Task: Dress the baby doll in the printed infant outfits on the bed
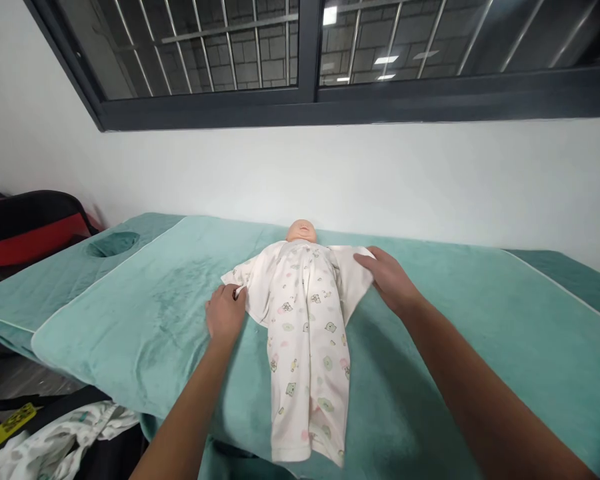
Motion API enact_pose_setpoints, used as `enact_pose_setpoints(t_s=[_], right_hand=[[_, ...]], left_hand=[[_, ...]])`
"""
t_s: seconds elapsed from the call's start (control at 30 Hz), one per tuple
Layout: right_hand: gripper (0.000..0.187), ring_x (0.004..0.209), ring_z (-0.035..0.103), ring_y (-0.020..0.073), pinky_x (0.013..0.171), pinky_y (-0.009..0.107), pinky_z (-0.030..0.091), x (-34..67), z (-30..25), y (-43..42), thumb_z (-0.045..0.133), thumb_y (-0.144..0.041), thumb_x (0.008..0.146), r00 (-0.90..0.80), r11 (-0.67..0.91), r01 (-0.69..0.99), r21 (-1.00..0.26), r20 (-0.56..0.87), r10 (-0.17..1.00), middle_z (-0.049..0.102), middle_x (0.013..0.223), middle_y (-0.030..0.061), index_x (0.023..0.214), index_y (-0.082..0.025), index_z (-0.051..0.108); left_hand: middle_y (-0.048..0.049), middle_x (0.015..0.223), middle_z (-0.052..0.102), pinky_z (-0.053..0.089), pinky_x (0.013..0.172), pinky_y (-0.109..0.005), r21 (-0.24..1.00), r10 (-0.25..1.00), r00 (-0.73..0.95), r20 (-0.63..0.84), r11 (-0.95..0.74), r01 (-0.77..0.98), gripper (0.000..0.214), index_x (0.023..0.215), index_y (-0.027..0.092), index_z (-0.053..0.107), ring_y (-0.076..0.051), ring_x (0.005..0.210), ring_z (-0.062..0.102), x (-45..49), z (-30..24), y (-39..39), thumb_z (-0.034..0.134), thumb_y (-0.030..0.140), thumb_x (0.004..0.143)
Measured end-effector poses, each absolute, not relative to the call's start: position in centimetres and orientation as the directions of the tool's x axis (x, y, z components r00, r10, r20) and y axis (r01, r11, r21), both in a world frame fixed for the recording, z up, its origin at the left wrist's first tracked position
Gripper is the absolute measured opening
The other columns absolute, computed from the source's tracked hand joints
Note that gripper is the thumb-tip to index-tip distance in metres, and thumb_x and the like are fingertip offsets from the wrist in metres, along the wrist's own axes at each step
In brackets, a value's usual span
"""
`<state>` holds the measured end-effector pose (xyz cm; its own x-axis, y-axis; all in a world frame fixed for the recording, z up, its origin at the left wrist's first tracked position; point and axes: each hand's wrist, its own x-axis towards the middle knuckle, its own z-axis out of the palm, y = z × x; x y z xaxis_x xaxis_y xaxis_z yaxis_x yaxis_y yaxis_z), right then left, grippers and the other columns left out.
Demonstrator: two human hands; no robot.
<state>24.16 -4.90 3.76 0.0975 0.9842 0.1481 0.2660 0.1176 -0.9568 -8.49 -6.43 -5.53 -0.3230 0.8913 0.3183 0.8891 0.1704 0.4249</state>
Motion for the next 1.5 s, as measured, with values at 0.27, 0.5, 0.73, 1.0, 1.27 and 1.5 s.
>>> enact_pose_setpoints(t_s=[0.27,0.5,0.73,1.0,1.27,1.5], right_hand=[[0.013,0.132,0.045,0.0252,0.107,0.046,0.039,16.7,2.3,-11.2,0.045,-0.021,0.093,-0.428,0.567,0.603,-0.561,0.372,0.823,0.052,0.141,0.0067,0.098,-0.021,0.057],[0.016,0.103,0.056,0.0249,0.09,0.042,0.048,18.9,-1.4,-13.5,0.048,-0.019,0.094,-0.254,0.512,0.796,-0.323,0.589,0.767,0.062,0.107,0.0097,0.106,-0.018,0.059],[0.019,0.091,0.056,0.019,0.083,0.034,0.045,20.3,-1.6,-13.8,0.041,-0.023,0.1,-0.415,0.614,0.651,-0.447,0.467,0.781,0.061,0.095,0.0055,0.097,-0.02,0.059],[0.021,0.078,0.057,0.0145,0.072,0.027,0.042,19.9,1.3,-8.4,0.045,-0.032,0.096,-0.17,0.411,0.608,-0.68,0.394,0.903,0.063,0.087,0.0009,0.084,-0.021,0.058],[0.041,0.086,0.062,0.0276,0.067,0.033,0.04,14.3,4.3,2.2,0.05,-0.053,0.088,0.045,-0.01,0.887,-0.463,0.065,0.997,0.065,0.098,0.0146,0.103,-0.015,0.056],[0.022,0.066,0.054,0.017,0.056,0.027,0.033,16.7,3.0,3.2,0.045,-0.037,0.088,-0.02,0.081,0.752,-0.654,0.1,0.995,0.062,0.075,0.0032,0.075,-0.021,0.049]], left_hand=[[-0.001,0.077,0.06,0.041,0.066,-0.029,0.829,0.834,-0.493,0.25,0.079,0.553,0.029,0.103,0.019,0.056,-0.019,0.07,0.054,-8.5,-5.3,-7.8,0.047,0.044,0.09],[-0.0006,0.086,0.06,0.047,0.073,-0.027,0.899,0.854,-0.345,0.39,-0.272,0.342,0.028,0.095,0.02,0.053,-0.018,0.082,0.058,-4.1,0.2,-9.3,0.05,0.048,0.091],[-0.0109,0.132,0.061,0.037,0.108,-0.042,0.402,0.704,0.48,0.523,-0.7,0.59,0.017,0.101,0.019,0.058,-0.025,0.128,0.051,-0.4,0.3,-11.1,0.043,0.025,0.097],[-0.0046,0.099,0.072,0.046,0.089,-0.033,0.825,0.91,0.134,0.392,-0.412,0.387,0.028,0.087,0.02,0.067,-0.019,0.096,0.064,-1.8,-0.9,-10.3,0.044,0.034,0.096],[-0.0082,0.096,0.074,0.045,0.081,-0.032,0.874,0.962,-0.184,0.203,-0.094,0.476,0.023,0.092,0.017,0.074,-0.023,0.089,0.065,0.1,1.0,2.1,0.055,0.027,0.083],[-0.0044,0.105,0.073,0.044,0.081,-0.032,0.739,0.981,0.008,0.195,-0.153,0.656,0.028,0.094,0.025,0.076,-0.023,0.096,0.064,2.0,2.5,5.2,0.053,0.037,0.084]])
